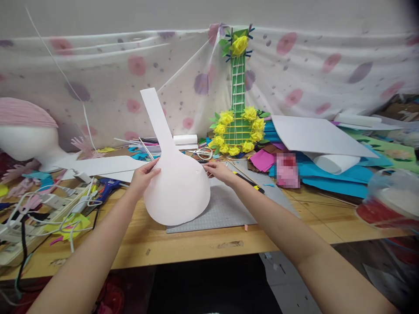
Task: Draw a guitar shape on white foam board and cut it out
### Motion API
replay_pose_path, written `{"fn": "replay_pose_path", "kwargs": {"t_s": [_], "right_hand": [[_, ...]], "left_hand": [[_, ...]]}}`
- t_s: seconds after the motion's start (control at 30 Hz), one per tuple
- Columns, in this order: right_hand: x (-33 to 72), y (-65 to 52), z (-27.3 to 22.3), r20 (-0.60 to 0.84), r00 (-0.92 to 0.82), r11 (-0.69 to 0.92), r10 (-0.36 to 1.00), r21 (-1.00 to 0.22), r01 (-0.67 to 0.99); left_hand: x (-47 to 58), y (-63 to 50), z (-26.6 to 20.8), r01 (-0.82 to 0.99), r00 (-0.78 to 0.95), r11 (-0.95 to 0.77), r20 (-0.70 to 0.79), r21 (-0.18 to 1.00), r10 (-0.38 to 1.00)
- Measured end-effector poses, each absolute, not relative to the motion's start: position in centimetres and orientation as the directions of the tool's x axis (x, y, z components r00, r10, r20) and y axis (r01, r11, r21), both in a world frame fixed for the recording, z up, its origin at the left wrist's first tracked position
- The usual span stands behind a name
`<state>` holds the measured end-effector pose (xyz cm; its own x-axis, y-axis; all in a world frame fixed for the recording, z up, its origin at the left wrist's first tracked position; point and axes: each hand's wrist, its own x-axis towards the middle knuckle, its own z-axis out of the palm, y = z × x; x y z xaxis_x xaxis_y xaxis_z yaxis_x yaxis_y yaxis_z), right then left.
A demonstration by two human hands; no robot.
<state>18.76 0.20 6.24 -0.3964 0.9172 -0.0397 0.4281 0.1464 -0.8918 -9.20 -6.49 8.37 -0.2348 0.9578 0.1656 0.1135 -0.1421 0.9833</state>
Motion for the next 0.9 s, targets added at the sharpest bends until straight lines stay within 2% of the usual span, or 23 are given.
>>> {"fn": "replay_pose_path", "kwargs": {"t_s": [0.07, 0.23, 0.3, 0.37, 0.43, 0.5, 0.53, 0.6, 0.7, 0.8, 0.87, 0.9], "right_hand": [[18.4, -0.8, 6.7, -0.035, -0.387, 0.098, 0.921, -0.942, 0.32], [18.1, -1.8, 6.6, -0.017, -0.318, 0.044, 0.948, -0.982, 0.184], [18.4, -1.6, 6.2, -0.003, -0.309, 0.061, 0.951, -0.979, 0.197], [19.4, -1.2, 5.8, 0.0, -0.295, 0.101, 0.955, -0.94, 0.326], [21.1, -0.6, 5.3, 0.006, -0.243, 0.147, 0.97, -0.81, 0.568], [23.5, -0.1, 4.6, 0.054, -0.145, 0.15, 0.988, -0.542, 0.827], [24.7, 0.0, 4.1, 0.056, -0.116, 0.129, 0.992, -0.408, 0.904], [26.9, 0.0, 3.2, 0.032, -0.086, 0.091, 0.996, -0.211, 0.973], [28.6, -0.5, 2.2, 0.021, -0.08, 0.081, 0.997, -0.09, 0.993], [28.3, -1.2, 2.5, 0.092, -0.06, 0.073, 0.994, -0.145, 0.987], [27.3, -1.6, 3.4, 0.117, -0.11, 0.143, 0.987, -0.325, 0.935], [26.6, -1.9, 3.9, 0.09, -0.175, 0.197, 0.98, -0.465, 0.863]], "left_hand": [[-9.1, -6.5, 8.5, 0.125, -0.239, -0.151, 0.177, 0.981, 0.955], [-9.1, -6.6, 8.6, 0.127, -0.236, -0.164, 0.19, 0.978, 0.953], [-9.1, -6.6, 8.7, 0.115, -0.243, -0.169, 0.193, 0.979, 0.951], [-9.1, -6.6, 8.5, 0.095, -0.242, -0.17, 0.188, 0.981, 0.952], [-9.1, -6.6, 8.0, 0.09, -0.237, -0.158, 0.175, 0.983, 0.956], [-9.0, -6.6, 7.3, 0.105, -0.25, -0.131, 0.154, 0.986, 0.956], [-8.9, -6.6, 6.9, 0.111, -0.265, -0.116, 0.142, 0.987, 0.954], [-8.6, -6.6, 6.2, 0.106, -0.289, -0.091, 0.118, 0.99, 0.95], [-8.0, -6.6, 6.1, 0.028, -0.295, -0.07, 0.076, 0.997, 0.953], [-7.7, -6.5, 7.0, -0.105, -0.287, -0.024, -0.007, 0.994, 0.958], [-7.7, -6.4, 7.8, -0.149, -0.248, 0.03, -0.067, 0.988, 0.967], [-7.8, -6.3, 8.1, -0.153, -0.222, 0.055, -0.088, 0.987, 0.971]]}}
